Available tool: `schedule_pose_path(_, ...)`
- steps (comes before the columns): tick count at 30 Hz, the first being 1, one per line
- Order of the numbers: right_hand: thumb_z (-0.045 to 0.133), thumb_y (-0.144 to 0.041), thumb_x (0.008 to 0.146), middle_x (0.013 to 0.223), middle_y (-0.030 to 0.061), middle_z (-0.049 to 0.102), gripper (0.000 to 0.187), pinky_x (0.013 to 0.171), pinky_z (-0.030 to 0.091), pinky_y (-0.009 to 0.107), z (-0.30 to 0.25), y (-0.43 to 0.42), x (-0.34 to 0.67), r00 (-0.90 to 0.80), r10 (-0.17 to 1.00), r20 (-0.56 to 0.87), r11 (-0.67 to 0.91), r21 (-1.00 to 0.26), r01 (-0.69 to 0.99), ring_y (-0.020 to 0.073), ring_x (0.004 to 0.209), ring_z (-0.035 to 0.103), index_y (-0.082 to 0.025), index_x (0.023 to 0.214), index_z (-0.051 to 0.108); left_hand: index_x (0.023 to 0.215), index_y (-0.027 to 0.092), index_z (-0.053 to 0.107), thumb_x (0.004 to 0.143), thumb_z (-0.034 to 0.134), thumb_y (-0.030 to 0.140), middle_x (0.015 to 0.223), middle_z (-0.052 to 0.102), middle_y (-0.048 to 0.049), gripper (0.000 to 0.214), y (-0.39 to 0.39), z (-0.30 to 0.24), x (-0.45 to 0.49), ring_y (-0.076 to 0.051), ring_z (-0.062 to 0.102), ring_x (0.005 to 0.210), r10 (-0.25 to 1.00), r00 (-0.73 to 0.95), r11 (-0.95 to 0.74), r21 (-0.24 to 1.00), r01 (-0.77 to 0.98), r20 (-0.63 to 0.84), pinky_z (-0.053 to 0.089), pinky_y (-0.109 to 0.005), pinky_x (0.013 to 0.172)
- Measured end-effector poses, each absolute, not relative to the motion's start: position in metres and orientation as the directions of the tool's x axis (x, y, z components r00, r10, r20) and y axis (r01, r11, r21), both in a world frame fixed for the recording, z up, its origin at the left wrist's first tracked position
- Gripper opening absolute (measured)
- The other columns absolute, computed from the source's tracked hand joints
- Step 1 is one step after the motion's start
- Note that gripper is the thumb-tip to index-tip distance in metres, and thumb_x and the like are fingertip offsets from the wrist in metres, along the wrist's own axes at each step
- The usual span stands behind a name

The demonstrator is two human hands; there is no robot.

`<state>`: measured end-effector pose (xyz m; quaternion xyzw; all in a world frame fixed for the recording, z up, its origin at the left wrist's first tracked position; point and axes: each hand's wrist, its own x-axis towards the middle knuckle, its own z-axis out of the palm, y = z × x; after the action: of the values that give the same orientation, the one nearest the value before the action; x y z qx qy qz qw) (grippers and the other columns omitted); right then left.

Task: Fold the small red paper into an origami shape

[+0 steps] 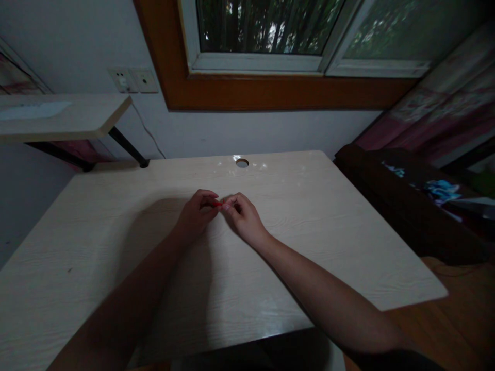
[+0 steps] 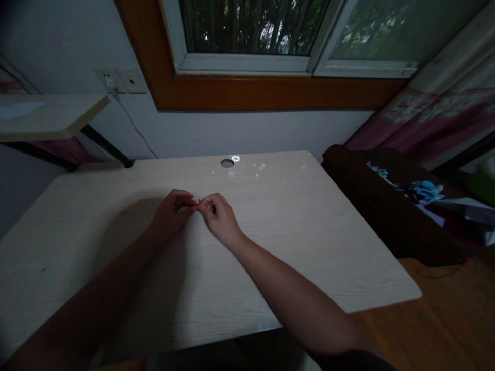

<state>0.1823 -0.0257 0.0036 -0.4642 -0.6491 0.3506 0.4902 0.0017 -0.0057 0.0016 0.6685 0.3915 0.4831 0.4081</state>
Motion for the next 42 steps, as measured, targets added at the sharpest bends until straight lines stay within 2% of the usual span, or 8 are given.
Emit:
schedule_pose_path(10,0.06,-0.033,0.091,0.086,0.0032,0.065,0.013,0.072,0.045,0.03,0.006,-0.0255,0.1827,-0.08,0.956,0.283,0.295,-0.916,0.271,0.0173,0.077,0.057,-0.021,0.085,0.061,0.108,0.022,0.056,0.082,0.075,0.025,0.088,0.067,-0.0012,0.033,-0.0079,0.0036,0.0029,-0.016,0.069,0.085,0.919,0.21,-0.37,0.913,0.171,0.333,0.053,-0.032,0.083)
schedule_pose_path(16,0.061,-0.036,0.088,0.079,0.0014,0.063,0.017,0.068,0.045,0.029,0.0031,-0.0225,0.1835,-0.101,0.97,0.219,0.234,-0.956,0.175,0.0159,0.071,0.055,-0.02,0.082,0.06,0.108,0.022,0.056,0.082,0.075,0.026,0.092,0.068,-0.0022,0.033,-0.0078,0.0029,0.0043,-0.016,0.069,0.087,0.91,0.202,-0.401,0.893,0.206,0.362,0.054,-0.031,0.082)
schedule_pose_path(24,0.064,-0.04,0.087,0.076,0.0001,0.062,0.021,0.066,0.044,0.027,0.0013,-0.0208,0.1824,-0.099,0.977,0.188,0.199,-0.974,0.112,0.0146,0.068,0.054,-0.02,0.084,0.062,0.107,0.022,0.055,0.081,0.076,0.025,0.093,0.066,-0.0019,0.035,-0.0056,-0.0014,0.0036,-0.016,0.069,0.086,0.923,0.179,-0.368,0.919,0.144,0.342,0.054,-0.03,0.08)
schedule_pose_path(35,0.062,-0.037,0.088,0.074,-0.0003,0.06,0.018,0.064,0.043,0.027,0.0016,-0.0213,0.1834,-0.098,0.972,0.213,0.227,-0.961,0.158,0.0147,0.065,0.052,-0.02,0.083,0.062,0.11,0.022,0.054,0.081,0.076,0.026,0.091,0.068,-0.002,0.036,-0.0072,0.0013,0.0046,-0.016,0.07,0.087,0.932,0.176,-0.341,0.93,0.138,0.316,0.055,-0.031,0.081)
schedule_pose_path(42,0.058,-0.031,0.092,0.082,0.0017,0.062,0.013,0.071,0.045,0.029,0.0019,-0.0219,0.1856,-0.114,0.95,0.289,0.309,-0.919,0.246,0.0167,0.075,0.056,-0.021,0.083,0.059,0.112,0.022,0.054,0.08,0.078,0.027,0.092,0.068,-0.0021,0.041,-0.0075,-0.0007,0.005,-0.015,0.069,0.086,0.931,0.189,-0.335,0.936,0.107,0.312,0.056,-0.032,0.082)
